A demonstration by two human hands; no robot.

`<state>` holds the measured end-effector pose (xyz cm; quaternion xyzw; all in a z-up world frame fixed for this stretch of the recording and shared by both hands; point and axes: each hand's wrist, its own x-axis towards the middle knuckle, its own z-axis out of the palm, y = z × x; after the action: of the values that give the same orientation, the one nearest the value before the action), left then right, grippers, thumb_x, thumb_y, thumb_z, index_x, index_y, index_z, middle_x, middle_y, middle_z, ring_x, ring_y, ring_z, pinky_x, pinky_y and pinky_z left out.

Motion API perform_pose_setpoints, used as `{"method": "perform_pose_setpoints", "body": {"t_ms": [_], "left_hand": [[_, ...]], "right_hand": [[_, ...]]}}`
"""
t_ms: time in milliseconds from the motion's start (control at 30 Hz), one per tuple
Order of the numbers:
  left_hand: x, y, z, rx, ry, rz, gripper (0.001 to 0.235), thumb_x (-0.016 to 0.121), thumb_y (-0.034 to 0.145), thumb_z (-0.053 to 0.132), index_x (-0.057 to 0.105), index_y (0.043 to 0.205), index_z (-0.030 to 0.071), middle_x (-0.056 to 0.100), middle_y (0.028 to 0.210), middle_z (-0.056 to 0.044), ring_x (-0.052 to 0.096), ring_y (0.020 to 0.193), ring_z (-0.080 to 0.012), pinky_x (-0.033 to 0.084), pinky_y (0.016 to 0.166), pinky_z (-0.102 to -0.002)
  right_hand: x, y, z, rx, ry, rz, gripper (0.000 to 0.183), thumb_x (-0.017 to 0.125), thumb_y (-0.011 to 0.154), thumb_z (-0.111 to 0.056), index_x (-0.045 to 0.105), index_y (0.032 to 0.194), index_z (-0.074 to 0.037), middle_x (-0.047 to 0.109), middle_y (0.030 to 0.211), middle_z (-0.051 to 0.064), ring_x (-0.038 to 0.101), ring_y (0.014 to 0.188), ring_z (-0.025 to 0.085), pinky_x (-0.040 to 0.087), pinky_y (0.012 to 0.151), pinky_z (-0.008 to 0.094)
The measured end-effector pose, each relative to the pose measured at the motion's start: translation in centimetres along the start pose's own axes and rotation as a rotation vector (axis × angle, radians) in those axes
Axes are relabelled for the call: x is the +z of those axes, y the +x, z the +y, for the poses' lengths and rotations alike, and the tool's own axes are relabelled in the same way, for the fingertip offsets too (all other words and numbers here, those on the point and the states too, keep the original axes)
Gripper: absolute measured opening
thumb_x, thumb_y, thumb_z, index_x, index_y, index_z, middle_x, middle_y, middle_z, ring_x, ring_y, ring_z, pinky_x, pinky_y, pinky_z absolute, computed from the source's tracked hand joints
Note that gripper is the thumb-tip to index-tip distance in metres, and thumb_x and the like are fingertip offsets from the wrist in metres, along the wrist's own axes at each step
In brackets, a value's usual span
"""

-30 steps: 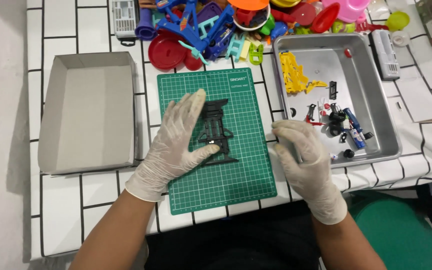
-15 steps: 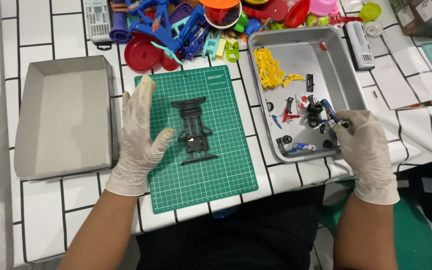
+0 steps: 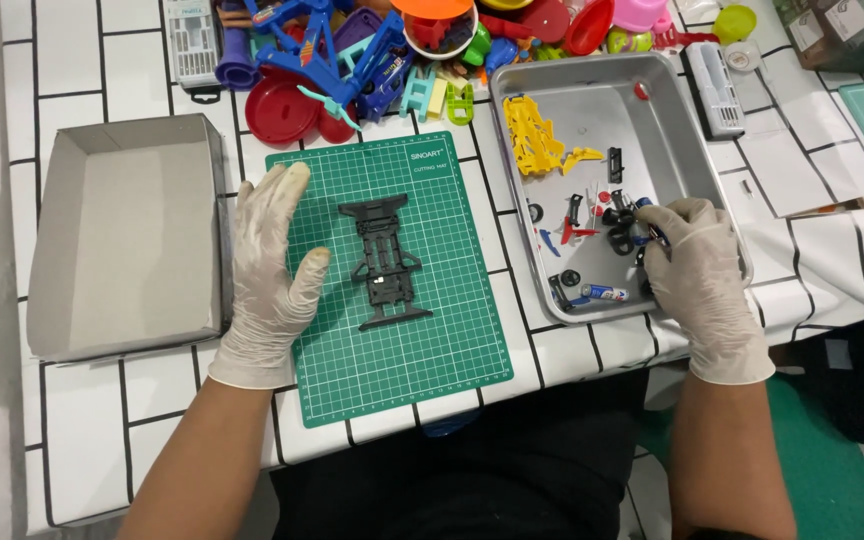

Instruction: Assembling a plastic model toy car chassis by manually attaching small components like gears and rollers.

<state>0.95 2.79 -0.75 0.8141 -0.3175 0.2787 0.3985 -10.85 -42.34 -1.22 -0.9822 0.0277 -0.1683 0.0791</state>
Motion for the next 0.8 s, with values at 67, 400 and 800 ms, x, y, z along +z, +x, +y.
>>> {"method": "perform_pose_setpoints", "body": {"t_ms": [67, 400, 800], "left_hand": [[-0.1, 0.0, 0.0, 0.001, -0.007, -0.003, 0.068, 0.032, 0.109, 0.056, 0.045, 0.15, 0.003, 0.053, 0.152, -0.016, 0.047, 0.146, -0.0394, 0.025, 0.127, -0.059], [-0.1, 0.1, 0.1, 0.0, -0.018, 0.002, 0.069, 0.032, 0.109, 0.056, 0.044, 0.15, 0.002, 0.052, 0.152, -0.017, 0.048, 0.145, -0.0374, 0.028, 0.126, -0.059], [-0.2, 0.3, 0.1, -0.017, -0.03, -0.004, 0.07, 0.033, 0.108, 0.058, 0.041, 0.152, 0.003, 0.054, 0.151, -0.017, 0.05, 0.144, -0.0366, 0.029, 0.125, -0.059]], "right_hand": [[-0.9, 0.3, -0.9, 0.004, 0.049, -0.004, 0.038, 0.058, 0.091, 0.002, 0.075, 0.124, -0.006, 0.059, 0.115, 0.02, 0.055, 0.105, 0.038, 0.049, 0.09, 0.048], [-2.0, 1.9, -1.9, 0.095, 0.044, -0.082, 0.034, 0.063, 0.096, -0.005, 0.071, 0.129, -0.006, 0.061, 0.123, 0.018, 0.055, 0.116, 0.036, 0.051, 0.093, 0.047], [1.5, 2.5, 1.3, 0.017, 0.014, -0.105, 0.02, 0.068, 0.092, -0.013, 0.079, 0.108, -0.018, 0.064, 0.117, 0.008, 0.054, 0.102, 0.033, 0.046, 0.095, 0.042]]}}
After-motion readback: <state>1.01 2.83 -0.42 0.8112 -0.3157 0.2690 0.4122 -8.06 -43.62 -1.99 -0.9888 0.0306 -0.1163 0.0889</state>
